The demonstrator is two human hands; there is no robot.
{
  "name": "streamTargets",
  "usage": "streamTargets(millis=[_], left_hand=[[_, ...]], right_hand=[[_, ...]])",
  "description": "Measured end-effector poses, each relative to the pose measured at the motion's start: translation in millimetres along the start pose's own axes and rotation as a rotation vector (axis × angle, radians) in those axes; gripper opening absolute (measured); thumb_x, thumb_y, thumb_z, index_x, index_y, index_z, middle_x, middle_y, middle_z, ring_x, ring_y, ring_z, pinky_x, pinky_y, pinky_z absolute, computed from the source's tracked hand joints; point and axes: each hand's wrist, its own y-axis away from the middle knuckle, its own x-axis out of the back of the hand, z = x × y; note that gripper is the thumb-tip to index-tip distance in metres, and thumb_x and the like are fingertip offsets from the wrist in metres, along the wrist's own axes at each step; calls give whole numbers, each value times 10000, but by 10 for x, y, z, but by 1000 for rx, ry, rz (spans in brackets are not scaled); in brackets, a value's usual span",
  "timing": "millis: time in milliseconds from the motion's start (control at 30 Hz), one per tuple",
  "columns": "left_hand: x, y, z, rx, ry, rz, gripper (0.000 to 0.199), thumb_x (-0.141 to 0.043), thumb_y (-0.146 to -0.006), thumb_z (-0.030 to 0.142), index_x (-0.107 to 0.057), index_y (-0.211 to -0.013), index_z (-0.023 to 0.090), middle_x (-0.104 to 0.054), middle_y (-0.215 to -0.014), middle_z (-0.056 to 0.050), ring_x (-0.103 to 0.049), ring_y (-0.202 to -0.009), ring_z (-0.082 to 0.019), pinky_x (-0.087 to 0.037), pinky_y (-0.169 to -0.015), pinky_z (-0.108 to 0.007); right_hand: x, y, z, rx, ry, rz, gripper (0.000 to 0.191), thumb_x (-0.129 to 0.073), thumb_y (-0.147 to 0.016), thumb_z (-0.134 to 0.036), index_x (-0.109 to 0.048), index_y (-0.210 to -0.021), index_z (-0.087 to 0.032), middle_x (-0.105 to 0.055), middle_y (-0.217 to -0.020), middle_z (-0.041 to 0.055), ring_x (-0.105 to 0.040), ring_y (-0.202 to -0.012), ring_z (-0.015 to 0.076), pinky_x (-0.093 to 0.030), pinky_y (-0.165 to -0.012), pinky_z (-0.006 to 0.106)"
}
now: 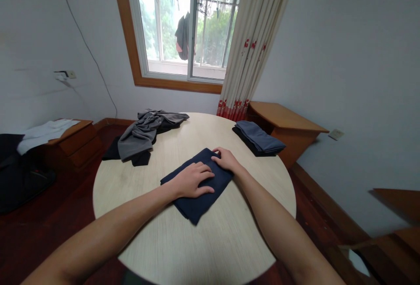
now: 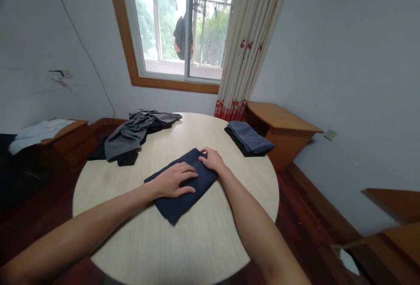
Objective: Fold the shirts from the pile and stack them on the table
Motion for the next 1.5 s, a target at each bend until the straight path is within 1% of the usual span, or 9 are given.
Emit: streamTargets(millis=[233,333,500,700,933,1100,1233,1367,1500], left_hand=[[-42,31,-40,110,-19,-152,662,-446,-979,650,-533,-1462,205,-395,-1601,-131,-363,-1471,-345,-270,-1189,-567],[-60,40,27,98,6,-204,724,-447,-961,683,-466,-1516,219,-354,-1621,-126,-298,-1504,-352,-211,-1207,-598],[-159,82,218,-45,13,-238,754,-476,-951,667,-423,-1545,207,-377,-1609,-132,-291,-1501,-368,-136,-1224,-599],[-187,118,228,-108,58,-312,595,-427,-1023,444,-372,-1566,207,-306,-1640,-99,-238,-1532,-303,-96,-1235,-585],[52,101,-77,-82,180,-342,609,-614,-919,342,-463,-1509,325,-399,-1601,-53,-317,-1505,-287,-178,-1228,-569],[294,239,-558,161,167,-321,664,-728,-805,328,-547,-1444,332,-403,-1599,-63,-313,-1503,-321,-170,-1219,-606],[368,371,-869,488,-10,-135,566,-577,-844,192,-599,-1402,287,-443,-1574,-67,-362,-1481,-305,-160,-1224,-602],[257,309,-762,559,-91,55,462,-430,-975,295,-611,-1394,225,-465,-1561,-88,-390,-1463,-302,-208,-1221,-571],[36,153,-461,455,-84,-4,524,-335,-1037,476,-552,-1447,232,-390,-1609,-77,-292,-1514,-293,-203,-1217,-570]], right_hand=[[83,5,36,-115,90,203,342,-639,-912,-252,-640,-1245,-177,-707,-1138,112,-652,-1054,252,-491,-903,358],[38,69,-53,145,88,237,430,-634,-908,-270,-608,-1322,-154,-636,-1323,145,-583,-1230,269,-441,-1056,406],[-180,140,-216,494,1,-64,462,-542,-976,-385,-576,-1407,-224,-500,-1522,98,-412,-1440,251,-281,-1206,492],[-188,-34,-57,281,66,-95,495,-444,-1028,-459,-521,-1470,-251,-436,-1572,83,-324,-1496,253,-210,-1224,537],[-82,-96,154,2,151,-25,494,-388,-1053,-434,-479,-1494,-232,-435,-1572,104,-366,-1472,263,-229,-1212,539],[-32,-36,209,-41,210,15,522,-408,-1040,-352,-407,-1537,-191,-341,-1620,134,-293,-1505,270,-172,-1221,563],[-32,-7,147,38,215,-33,509,-401,-1034,-299,-412,-1535,-207,-349,-1618,127,-281,-1506,259,-150,-1219,564],[5,26,34,62,260,-6,464,-445,-1025,-355,-530,-1450,-189,-496,-1496,162,-440,-1385,290,-266,-1166,510],[83,74,-84,60,309,49,385,-466,-1017,-444,-696,-1197,-193,-645,-1212,151,-579,-1164,285,-395,-1017,424]])
